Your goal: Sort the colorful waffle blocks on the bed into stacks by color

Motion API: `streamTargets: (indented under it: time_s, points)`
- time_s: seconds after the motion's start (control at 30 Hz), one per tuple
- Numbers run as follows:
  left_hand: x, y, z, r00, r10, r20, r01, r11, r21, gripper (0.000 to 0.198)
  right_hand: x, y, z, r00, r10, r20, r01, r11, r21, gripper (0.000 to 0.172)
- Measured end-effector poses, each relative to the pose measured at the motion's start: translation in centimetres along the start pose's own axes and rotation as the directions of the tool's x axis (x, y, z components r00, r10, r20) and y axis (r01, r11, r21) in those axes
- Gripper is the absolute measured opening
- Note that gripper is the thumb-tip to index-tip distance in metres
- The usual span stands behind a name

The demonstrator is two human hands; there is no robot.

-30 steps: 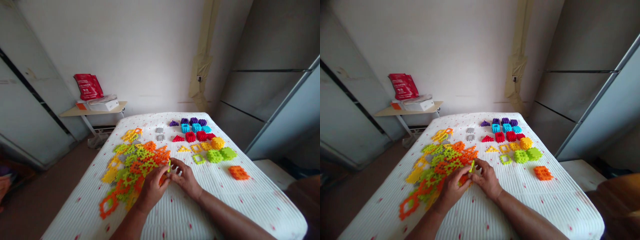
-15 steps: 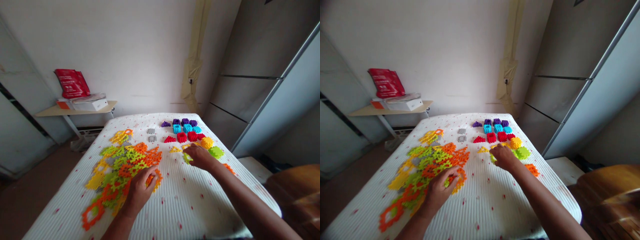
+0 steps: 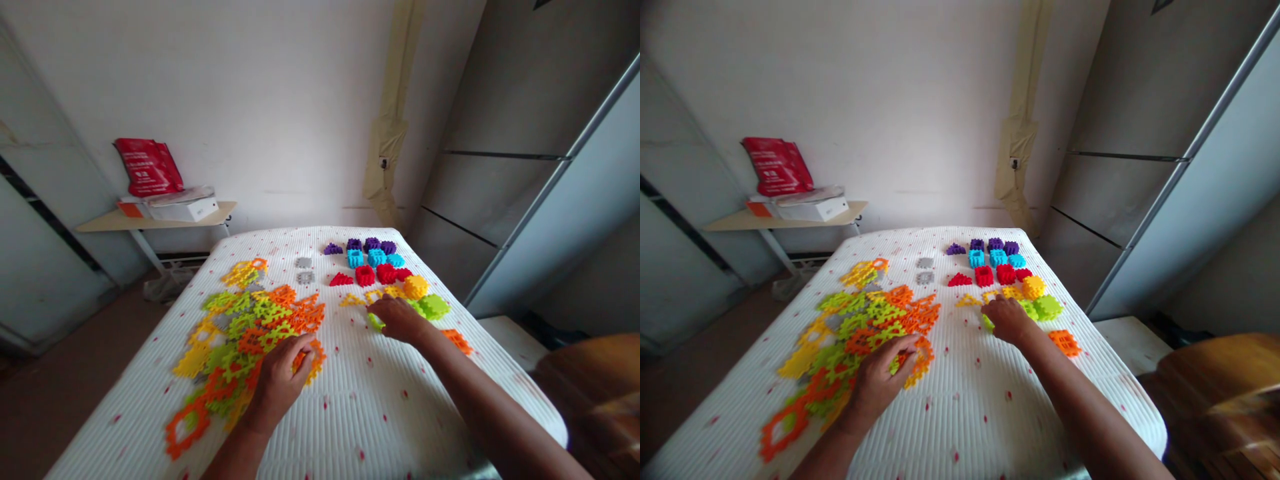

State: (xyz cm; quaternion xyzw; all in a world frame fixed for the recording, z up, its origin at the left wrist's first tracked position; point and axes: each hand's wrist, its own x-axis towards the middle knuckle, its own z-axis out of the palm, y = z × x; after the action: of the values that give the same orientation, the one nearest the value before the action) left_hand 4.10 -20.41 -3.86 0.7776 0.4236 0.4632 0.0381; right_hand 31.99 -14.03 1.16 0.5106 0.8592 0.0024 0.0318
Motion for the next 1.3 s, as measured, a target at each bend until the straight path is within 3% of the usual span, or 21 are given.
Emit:
streamTargets:
  time_s: [0.4,0.8,0.93,1.03,1.1,1.17,1.23,1.3]
  points:
    - [0.2,0.6,-0.2,0.999,-0.047,0.027,0.047,0.999,-0.013,0.021,0.3,-0.2,0.1,0.998,0.026,0.051,-0.022,0.997,-0.078,0.045]
    - [0.4,0.9,-0.3,1.0,-0.019,0.014,0.02,0.999,-0.036,0.022,0.6,-1.0,-0.2,0.993,0.062,0.102,-0.044,0.985,-0.167,0.044]
    - [0.5,1.2,-0.4,1.0,-0.018,-0.001,0.018,1.0,-0.014,0.023,0.0,-1.5,-0.5,0.995,0.069,0.073,-0.057,0.986,-0.158,0.043]
    - [0.6,1.0,-0.7,0.999,-0.031,-0.034,0.031,0.999,0.007,0.022,-0.6,-2.6,-0.5,1.0,0.014,-0.02,-0.017,0.992,-0.129,0.034]
    - [0.9,0.4,-1.7,0.993,-0.079,-0.093,0.082,0.996,0.036,0.02,-0.9,-3.9,-0.2,0.993,-0.066,-0.097,0.057,0.994,-0.092,0.028]
    - [1.3,-0.7,-3.4,0.963,-0.191,-0.189,0.21,0.974,0.085,0.018,-1.1,-5.2,0.4,0.975,-0.16,-0.155,0.154,0.987,-0.054,0.02]
    - [1.9,-2.3,-5.6,0.891,-0.355,-0.283,0.408,0.9,0.156,0.02,-1.0,-6.3,1.3,0.951,-0.246,-0.188,0.245,0.969,-0.027,0.014]
    - [2.4,-4.0,-7.8,0.813,-0.514,-0.272,0.578,0.767,0.277,0.023,-0.7,-7.0,2.3,0.923,-0.312,-0.226,0.317,0.948,-0.015,0.017]
